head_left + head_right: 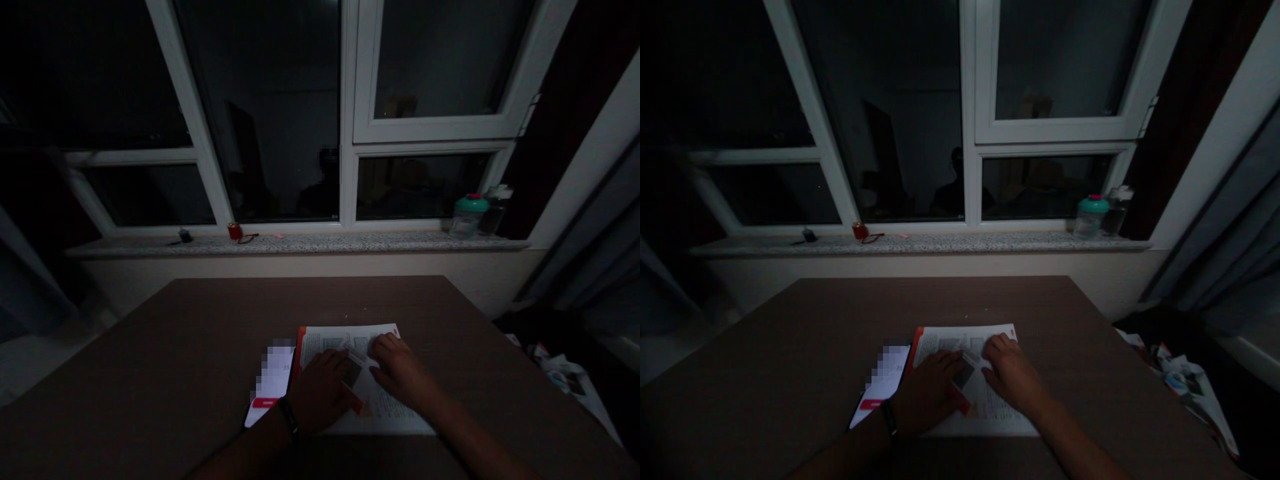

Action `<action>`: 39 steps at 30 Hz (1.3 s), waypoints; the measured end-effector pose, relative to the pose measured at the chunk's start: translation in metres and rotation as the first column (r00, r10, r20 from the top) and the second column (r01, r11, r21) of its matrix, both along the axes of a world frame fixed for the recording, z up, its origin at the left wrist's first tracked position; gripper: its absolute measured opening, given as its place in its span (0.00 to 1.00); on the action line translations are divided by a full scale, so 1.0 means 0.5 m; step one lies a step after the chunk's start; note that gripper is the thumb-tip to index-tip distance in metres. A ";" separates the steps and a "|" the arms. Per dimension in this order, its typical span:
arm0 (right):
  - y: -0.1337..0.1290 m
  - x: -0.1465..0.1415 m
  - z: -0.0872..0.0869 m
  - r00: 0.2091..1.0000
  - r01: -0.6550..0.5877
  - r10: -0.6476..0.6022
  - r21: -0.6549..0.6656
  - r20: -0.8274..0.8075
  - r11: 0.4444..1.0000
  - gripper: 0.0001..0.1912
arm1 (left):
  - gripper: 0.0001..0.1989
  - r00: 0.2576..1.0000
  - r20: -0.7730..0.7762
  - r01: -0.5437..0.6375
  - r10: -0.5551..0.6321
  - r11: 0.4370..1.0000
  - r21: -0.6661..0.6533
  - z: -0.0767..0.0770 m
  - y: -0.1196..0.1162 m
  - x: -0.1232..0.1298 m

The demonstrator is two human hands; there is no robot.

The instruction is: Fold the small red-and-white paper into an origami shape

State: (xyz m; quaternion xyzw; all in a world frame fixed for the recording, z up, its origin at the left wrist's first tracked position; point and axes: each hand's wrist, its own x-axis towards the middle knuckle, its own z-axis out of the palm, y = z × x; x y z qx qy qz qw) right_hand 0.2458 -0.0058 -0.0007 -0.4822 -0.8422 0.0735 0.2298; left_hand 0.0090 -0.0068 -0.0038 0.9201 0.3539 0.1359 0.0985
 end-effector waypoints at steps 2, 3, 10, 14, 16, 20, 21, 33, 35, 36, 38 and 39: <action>-0.001 -0.003 -0.004 0.999 -0.009 0.009 0.010 -0.042 1.000 0.09 | 0.24 1.000 0.012 0.015 -0.015 1.000 0.003 0.001 0.000 0.000; -0.001 -0.005 -0.005 0.998 -0.017 0.018 0.014 -0.062 1.000 0.09 | 0.24 1.000 0.017 0.023 -0.023 1.000 0.004 0.001 0.000 0.000; -0.009 -0.018 -0.012 0.982 -0.135 0.135 0.011 -0.134 0.991 0.08 | 0.22 0.998 0.037 0.061 -0.060 0.998 -0.027 0.013 -0.004 0.005; -0.013 -0.014 -0.003 0.973 -0.190 0.185 -0.019 -0.140 0.982 0.09 | 0.21 0.993 0.065 0.104 -0.101 0.994 -0.043 0.018 -0.004 0.005; -0.016 -0.011 0.003 0.967 -0.217 0.209 -0.037 -0.143 0.976 0.10 | 0.20 0.989 0.072 0.132 -0.128 0.990 -0.053 0.019 -0.004 0.004; -0.018 -0.006 0.009 0.957 -0.264 0.254 -0.057 -0.143 0.963 0.09 | 0.18 0.988 0.074 0.144 -0.137 0.986 -0.088 0.022 -0.003 0.004; -0.019 -0.005 0.009 0.955 -0.271 0.261 -0.061 -0.139 0.961 0.09 | 0.17 0.988 0.075 0.142 -0.135 0.985 -0.102 0.023 -0.002 0.004; -0.017 -0.006 0.008 0.938 -0.342 0.334 -0.075 -0.096 0.937 0.14 | 0.17 0.988 0.072 0.147 -0.137 0.976 -0.160 0.028 0.001 0.001; -0.018 -0.008 0.012 0.937 -0.345 0.339 -0.076 -0.082 0.935 0.14 | 0.15 0.987 0.073 0.152 -0.142 0.977 -0.153 0.025 0.003 0.000; -0.018 -0.008 0.013 0.936 -0.349 0.343 -0.075 -0.076 0.934 0.13 | 0.15 0.987 0.071 0.152 -0.143 0.977 -0.150 0.024 0.004 -0.001; -0.018 -0.009 0.016 0.935 -0.353 0.348 -0.074 -0.068 0.933 0.12 | 0.13 0.987 0.063 0.155 -0.147 0.977 -0.144 0.023 0.005 -0.001; -0.018 -0.009 0.017 0.934 -0.356 0.351 -0.073 -0.065 0.932 0.11 | 0.12 0.987 0.061 0.157 -0.150 0.977 -0.140 0.023 0.005 -0.001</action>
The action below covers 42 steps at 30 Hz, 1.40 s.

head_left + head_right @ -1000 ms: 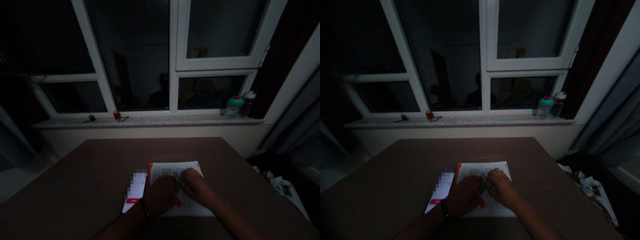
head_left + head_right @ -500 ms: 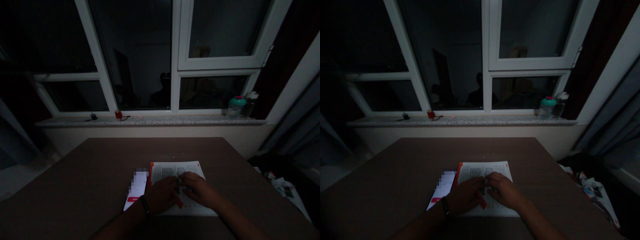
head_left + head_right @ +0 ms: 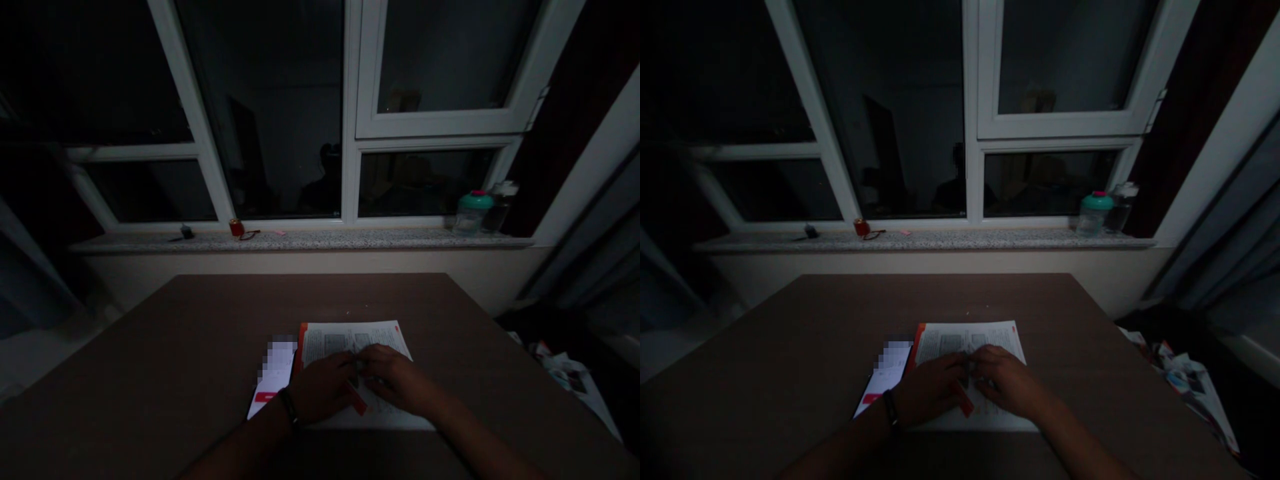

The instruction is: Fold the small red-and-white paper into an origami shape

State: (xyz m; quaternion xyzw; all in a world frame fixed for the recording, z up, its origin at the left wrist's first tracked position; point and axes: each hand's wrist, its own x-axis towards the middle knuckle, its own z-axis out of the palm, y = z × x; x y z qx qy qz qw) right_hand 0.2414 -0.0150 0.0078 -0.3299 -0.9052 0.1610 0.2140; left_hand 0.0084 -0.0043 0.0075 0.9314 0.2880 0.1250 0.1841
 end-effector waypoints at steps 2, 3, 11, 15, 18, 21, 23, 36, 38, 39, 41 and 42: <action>0.000 0.000 0.000 1.000 -0.007 0.007 0.007 0.001 1.000 0.11 | 0.11 1.000 0.003 0.007 -0.007 1.000 0.002 0.000 0.001 0.000; 0.001 0.000 -0.001 1.000 -0.010 0.010 0.010 0.000 1.000 0.10 | 0.11 1.000 0.006 0.009 -0.009 1.000 -0.001 0.000 0.001 0.000; 0.001 0.001 -0.004 1.000 -0.011 0.011 0.018 -0.004 1.000 0.09 | 0.11 1.000 0.004 0.015 -0.015 1.000 0.006 0.002 0.000 -0.003; 0.001 0.000 -0.006 1.000 -0.002 0.002 0.022 -0.001 1.000 0.09 | 0.09 1.000 0.008 0.006 -0.006 1.000 0.007 0.001 0.000 -0.003; 0.001 0.000 -0.005 1.000 -0.005 0.006 0.016 -0.005 1.000 0.10 | 0.13 1.000 0.004 0.019 -0.019 1.000 0.019 -0.001 0.002 -0.003; 0.000 0.000 -0.005 1.000 -0.002 0.002 0.010 -0.006 1.000 0.11 | 0.14 1.000 -0.004 0.028 -0.028 0.999 0.035 -0.001 0.003 -0.003; -0.001 0.000 -0.005 1.000 0.006 -0.006 0.011 -0.002 1.000 0.10 | 0.13 1.000 -0.009 0.027 -0.027 0.999 0.039 0.000 0.002 -0.002; 0.006 0.000 -0.009 0.991 0.137 -0.137 0.019 0.010 0.990 0.18 | 0.06 0.999 -0.032 0.027 -0.027 1.000 0.014 0.018 -0.003 0.001; 0.007 0.001 -0.007 0.990 0.141 -0.142 0.005 0.017 0.990 0.23 | 0.07 0.999 -0.027 0.032 -0.032 0.999 0.017 0.017 -0.003 0.001; 0.007 0.002 -0.006 0.990 0.139 -0.139 0.000 0.025 0.990 0.25 | 0.07 0.999 -0.022 0.035 -0.034 0.999 0.018 0.015 -0.003 0.001; 0.007 0.002 -0.003 0.991 0.130 -0.130 -0.009 0.042 0.991 0.27 | 0.07 0.999 -0.012 0.038 -0.038 0.999 0.020 0.012 -0.002 0.000; 0.007 0.002 -0.003 0.991 0.127 -0.126 -0.013 0.050 0.992 0.27 | 0.07 0.999 -0.009 0.037 -0.036 0.999 0.022 0.011 -0.002 0.000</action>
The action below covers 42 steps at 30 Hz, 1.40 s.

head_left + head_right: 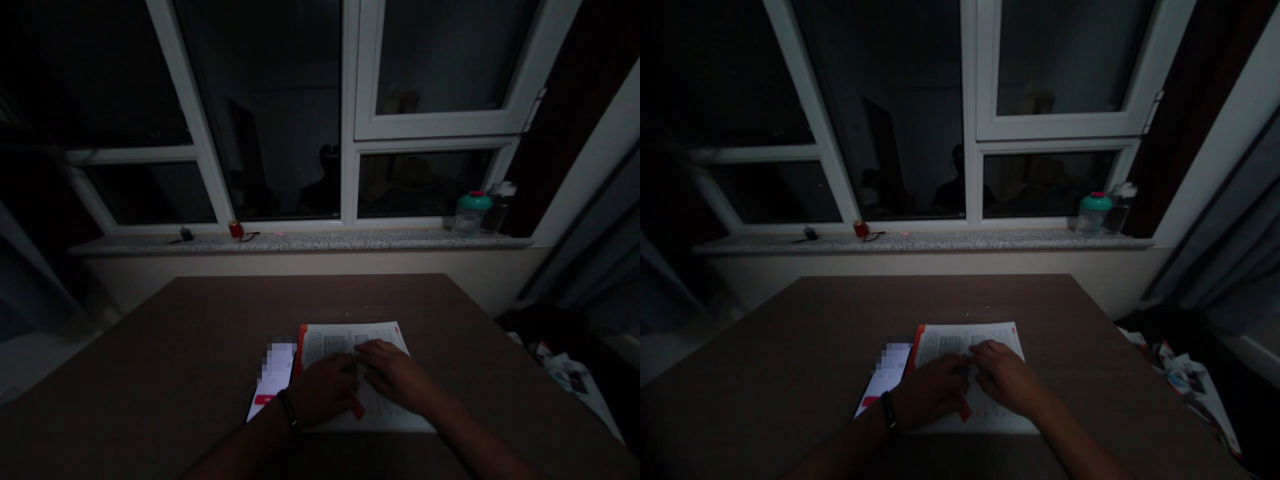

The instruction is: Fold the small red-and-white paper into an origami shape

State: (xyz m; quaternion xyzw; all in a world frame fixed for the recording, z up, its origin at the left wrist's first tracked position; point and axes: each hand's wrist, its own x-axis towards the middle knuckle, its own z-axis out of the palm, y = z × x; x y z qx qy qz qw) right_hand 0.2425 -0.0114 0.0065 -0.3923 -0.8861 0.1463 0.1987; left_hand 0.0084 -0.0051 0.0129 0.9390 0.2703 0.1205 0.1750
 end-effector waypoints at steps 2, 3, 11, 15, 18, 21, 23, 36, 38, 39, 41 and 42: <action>0.000 0.000 0.000 1.000 0.005 -0.005 -0.002 0.006 1.000 0.26 | 0.07 1.000 -0.004 0.003 -0.003 1.000 0.003 -0.003 0.001 -0.001; 0.000 0.000 0.000 1.000 0.007 -0.007 -0.001 0.006 1.000 0.26 | 0.08 1.000 -0.008 0.009 -0.009 1.000 0.004 -0.004 0.001 0.000; -0.001 -0.003 -0.002 1.000 0.018 -0.018 -0.002 0.001 1.000 0.24 | 0.04 0.998 -0.002 0.069 -0.069 0.997 0.047 0.004 0.002 0.005; 0.000 -0.006 0.000 0.999 0.039 -0.038 -0.004 0.027 0.999 0.24 | 0.04 0.996 -0.002 0.093 -0.093 0.993 0.068 0.000 0.005 0.006; 0.001 -0.007 -0.001 0.999 0.041 -0.040 -0.006 0.034 0.999 0.23 | 0.04 0.996 -0.001 0.086 -0.086 0.993 0.084 -0.006 0.006 0.006; 0.002 -0.007 -0.004 0.999 0.049 -0.049 -0.007 0.018 0.999 0.23 | 0.04 0.996 -0.009 0.088 -0.088 0.992 0.091 -0.009 0.006 0.006; 0.003 -0.006 -0.007 0.999 0.049 -0.049 -0.006 0.009 0.999 0.22 | 0.05 0.996 -0.014 0.090 -0.089 0.991 0.098 -0.008 0.005 0.006; 0.006 -0.005 -0.017 0.999 0.033 -0.034 -0.015 -0.010 0.999 0.26 | 0.04 0.995 -0.015 0.104 -0.104 0.990 0.091 -0.011 0.009 0.007; 0.007 -0.004 -0.019 0.999 0.028 -0.029 -0.011 -0.014 1.000 0.26 | 0.04 0.995 -0.018 0.103 -0.102 0.991 0.091 -0.011 0.009 0.007; 0.008 -0.003 -0.020 1.000 0.026 -0.026 -0.009 -0.017 1.000 0.26 | 0.04 0.995 -0.019 0.100 -0.099 0.991 0.094 -0.012 0.009 0.007; 0.009 0.000 -0.021 0.999 0.041 -0.041 -0.003 -0.028 0.999 0.26 | 0.05 0.995 -0.020 0.096 -0.095 0.991 0.097 -0.013 0.009 0.005; 0.010 0.001 -0.021 0.998 0.059 -0.059 0.001 -0.033 0.998 0.25 | 0.06 0.995 -0.019 0.095 -0.093 0.991 0.097 -0.014 0.009 0.005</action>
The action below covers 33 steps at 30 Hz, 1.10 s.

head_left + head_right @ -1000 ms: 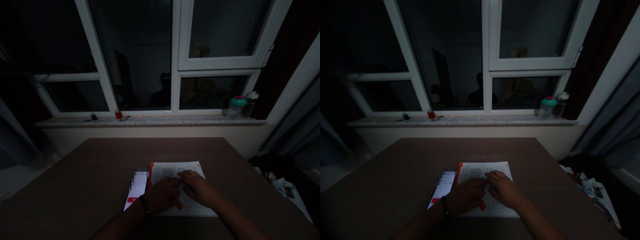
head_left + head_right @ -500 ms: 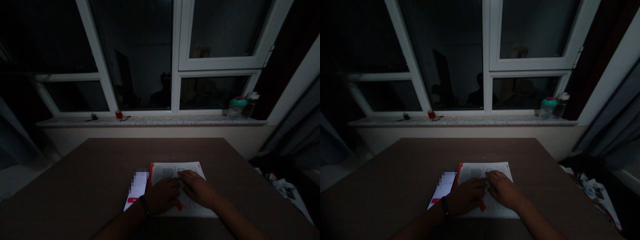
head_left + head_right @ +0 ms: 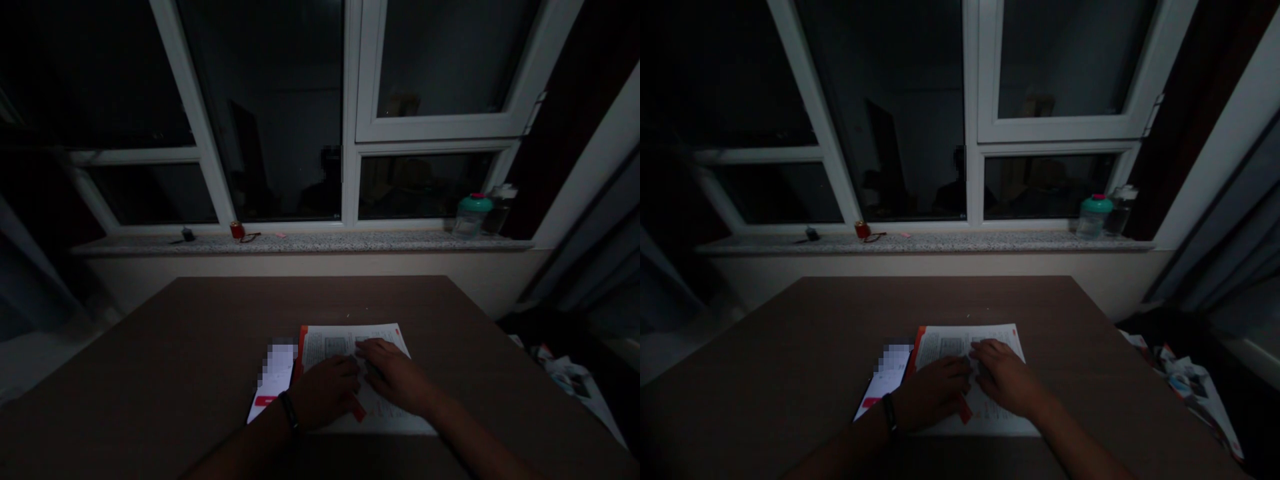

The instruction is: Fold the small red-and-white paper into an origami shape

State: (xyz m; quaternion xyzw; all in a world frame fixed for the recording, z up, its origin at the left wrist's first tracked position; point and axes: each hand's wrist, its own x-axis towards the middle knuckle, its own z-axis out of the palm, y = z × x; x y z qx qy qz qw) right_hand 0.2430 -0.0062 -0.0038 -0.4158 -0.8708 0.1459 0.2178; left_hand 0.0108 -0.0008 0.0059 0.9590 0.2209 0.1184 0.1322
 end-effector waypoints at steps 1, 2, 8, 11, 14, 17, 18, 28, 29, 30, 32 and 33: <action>0.001 0.001 0.000 1.000 0.026 -0.026 0.006 -0.005 1.000 0.24 | 0.07 1.000 0.001 -0.001 0.001 1.000 -0.002 0.000 0.000 -0.001; 0.002 0.003 0.000 0.999 0.052 -0.052 0.013 -0.007 0.999 0.23 | 0.07 1.000 0.004 -0.001 0.001 1.000 -0.003 0.000 0.000 -0.001; 0.006 0.003 -0.003 0.998 0.059 -0.059 0.041 0.020 0.997 0.19 | 0.12 1.000 -0.008 -0.012 0.012 1.000 -0.026 0.006 -0.002 -0.003; 0.004 -0.001 -0.001 0.999 0.018 -0.020 0.038 0.038 0.999 0.21 | 0.17 1.000 -0.020 -0.025 0.024 0.999 -0.035 0.009 -0.005 -0.002; 0.003 -0.004 0.002 0.999 -0.006 0.005 0.034 0.047 0.999 0.23 | 0.19 0.999 -0.024 -0.030 0.030 0.999 -0.026 0.009 -0.006 0.000; 0.004 -0.005 0.005 0.998 -0.027 0.025 0.026 0.053 0.999 0.24 | 0.16 0.999 -0.034 -0.026 0.026 1.000 -0.014 0.010 -0.006 0.001; 0.004 -0.006 0.005 0.998 -0.031 0.030 0.025 0.054 0.999 0.24 | 0.16 0.999 -0.033 -0.023 0.023 1.000 -0.009 0.011 -0.006 0.001; 0.002 -0.006 0.008 0.996 -0.027 0.025 0.018 0.080 0.999 0.24 | 0.12 1.000 -0.016 -0.010 0.010 1.000 0.007 0.008 -0.003 0.004; 0.001 -0.007 0.008 0.996 -0.025 0.023 0.019 0.082 1.000 0.24 | 0.13 1.000 -0.017 -0.009 0.009 1.000 0.009 0.008 -0.003 0.004; 0.001 -0.007 0.008 0.996 -0.023 0.021 0.019 0.083 1.000 0.24 | 0.12 1.000 -0.020 -0.004 0.004 1.000 0.011 0.008 -0.002 0.004; 0.002 -0.007 0.006 0.996 -0.021 0.019 0.018 0.089 1.000 0.24 | 0.10 0.999 -0.031 0.007 -0.007 1.000 0.016 0.010 -0.002 0.004; 0.002 -0.007 0.005 0.995 -0.021 0.019 0.018 0.094 1.000 0.24 | 0.09 0.999 -0.036 0.009 -0.009 1.000 0.020 0.011 -0.002 0.004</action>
